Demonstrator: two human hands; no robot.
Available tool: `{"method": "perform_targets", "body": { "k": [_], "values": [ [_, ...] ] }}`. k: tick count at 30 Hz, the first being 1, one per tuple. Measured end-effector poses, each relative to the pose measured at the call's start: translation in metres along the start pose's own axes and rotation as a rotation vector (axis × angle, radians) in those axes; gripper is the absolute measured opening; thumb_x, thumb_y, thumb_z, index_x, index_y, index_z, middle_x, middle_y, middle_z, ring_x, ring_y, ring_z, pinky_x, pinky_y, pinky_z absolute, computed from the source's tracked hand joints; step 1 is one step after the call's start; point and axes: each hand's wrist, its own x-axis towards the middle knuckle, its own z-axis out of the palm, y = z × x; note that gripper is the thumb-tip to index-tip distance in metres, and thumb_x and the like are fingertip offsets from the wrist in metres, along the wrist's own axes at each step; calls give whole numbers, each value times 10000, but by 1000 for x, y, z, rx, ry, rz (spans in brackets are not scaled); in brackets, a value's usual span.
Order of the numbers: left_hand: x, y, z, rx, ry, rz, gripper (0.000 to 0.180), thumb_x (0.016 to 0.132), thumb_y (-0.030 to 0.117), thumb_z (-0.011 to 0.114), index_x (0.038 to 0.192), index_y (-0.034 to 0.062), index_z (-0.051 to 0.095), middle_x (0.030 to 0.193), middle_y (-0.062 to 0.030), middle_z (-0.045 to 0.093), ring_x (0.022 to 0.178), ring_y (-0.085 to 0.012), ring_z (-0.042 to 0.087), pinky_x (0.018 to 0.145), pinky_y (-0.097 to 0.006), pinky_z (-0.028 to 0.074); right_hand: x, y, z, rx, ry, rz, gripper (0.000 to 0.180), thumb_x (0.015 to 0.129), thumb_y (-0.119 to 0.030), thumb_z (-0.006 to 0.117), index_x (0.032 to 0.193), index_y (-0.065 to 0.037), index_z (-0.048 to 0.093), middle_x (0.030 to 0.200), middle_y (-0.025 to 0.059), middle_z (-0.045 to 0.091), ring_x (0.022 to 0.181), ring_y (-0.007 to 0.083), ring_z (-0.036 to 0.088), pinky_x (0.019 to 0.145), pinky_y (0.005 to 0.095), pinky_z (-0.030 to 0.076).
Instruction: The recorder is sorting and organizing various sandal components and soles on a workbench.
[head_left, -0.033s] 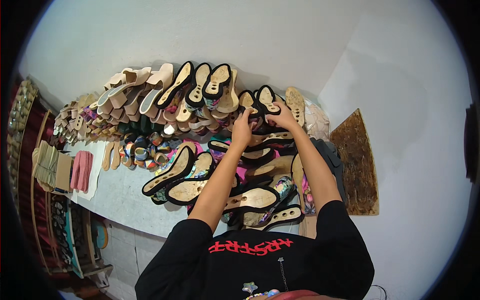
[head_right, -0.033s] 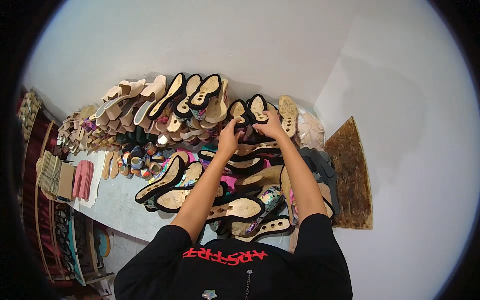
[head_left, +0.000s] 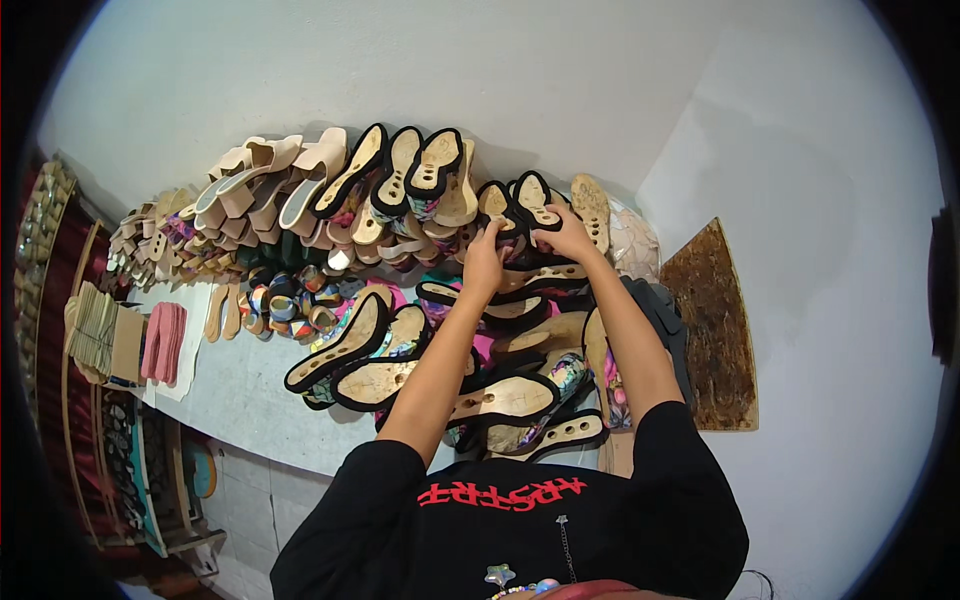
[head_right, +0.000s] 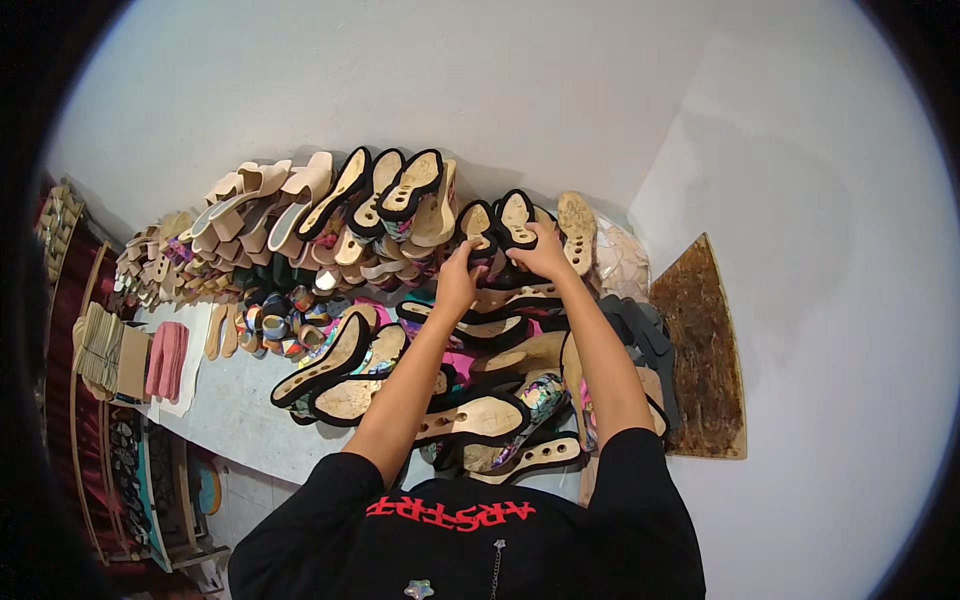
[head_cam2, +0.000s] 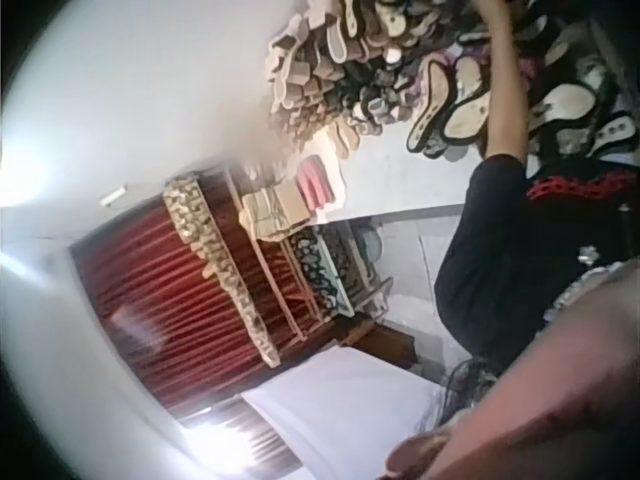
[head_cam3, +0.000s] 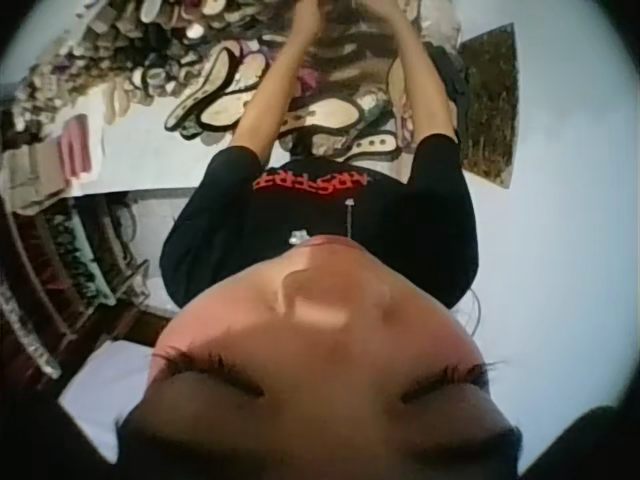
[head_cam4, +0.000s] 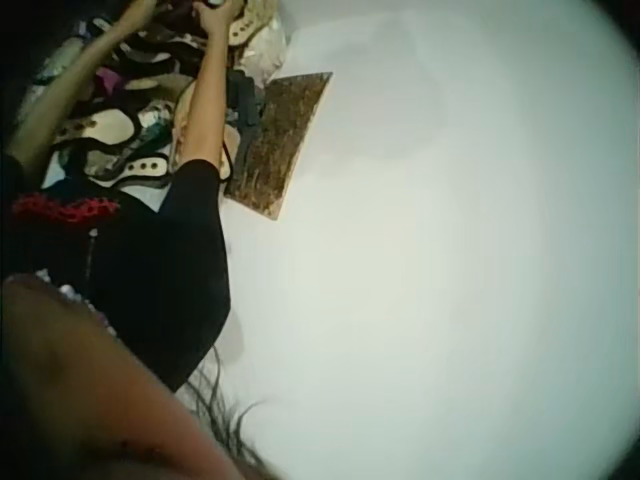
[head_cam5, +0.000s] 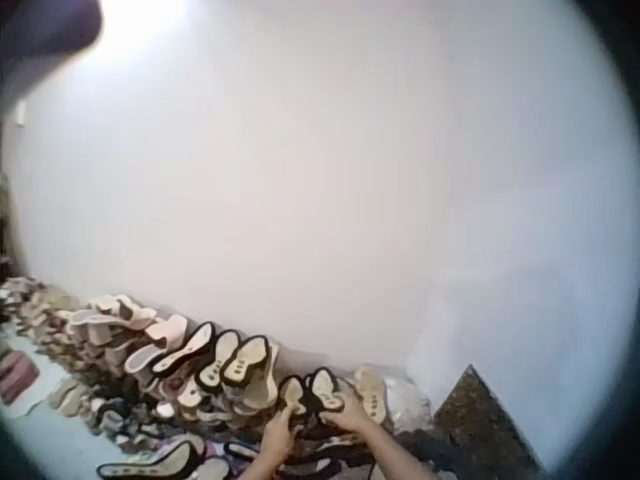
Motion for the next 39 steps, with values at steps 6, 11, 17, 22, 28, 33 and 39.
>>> {"method": "perform_targets", "body": {
  "k": [6, 11, 17, 22, 28, 33, 39],
  "values": [
    [-12, 3, 5, -78, 23, 47, 429, 683, -56, 626, 1082, 44, 501, 1006, -188, 572, 939, -376, 542, 765, -384, 434, 19, 26, -19, -77, 117, -176, 640, 633, -252, 701, 1164, 36, 491, 824, 147, 640, 736, 208, 621, 701, 289, 478],
    [-6, -1, 1, -66, 51, 44, 426, 691, -59, 618, 1087, 41, 500, 1010, -187, 571, 934, -377, 543, 772, -379, 432, 8, 4, -12, -123, 91, -94, 611, 641, -241, 690, 1166, 10, 502, 965, 195, 614, 903, 276, 598, 805, 329, 455],
    [17, -13, 6, -2, -65, -60, 439, 705, -30, 620, 1109, 87, 496, 989, -220, 559, 924, -390, 536, 757, -418, 431, 5, 9, -4, -402, 32, -267, 645, 649, -266, 717, 1187, -11, 468, 1169, 212, 513, 1097, 328, 484, 922, 386, 387],
    [14, -15, 3, -33, -3, -69, 572, 724, -19, 611, 1232, 87, 371, 1020, -254, 547, 950, -414, 523, 796, -428, 423, 7, 4, 20, -537, 126, -325, 730, 668, -242, 705, 1259, -14, 342, 1195, 236, 470, 1126, 375, 435, 944, 401, 356],
    [-2, -5, -37, -132, -333, -246, 526, 709, 60, 646, 1184, 37, 421, 1068, -220, 547, 947, -381, 540, 818, -377, 427, 4, 19, 14, -452, 228, -449, 709, 692, -179, 655, 1257, 31, 281, 1192, 280, 443, 1124, 406, 422, 949, 422, 335],
    [-21, -13, -83, 355, -659, -312, 484, 657, 136, 715, 1114, 127, 559, 1108, -133, 562, 1009, -294, 529, 857, -380, 410, -35, 1, 2, -633, -162, -181, 448, 661, -151, 631, 1073, -40, 495, 1129, 226, 459, 1038, 375, 455, 814, 446, 400],
    [-33, -77, -84, 597, -815, -307, 665, 547, 201, 793, 1165, 242, 550, 1202, -110, 501, 1124, -323, 462, 897, -402, 397, -61, 27, 14, -1272, -165, -2, 552, 651, -276, 714, 1134, -98, 515, 1200, 159, 422, 1099, 323, 437, 847, 432, 410]
  ]
}}
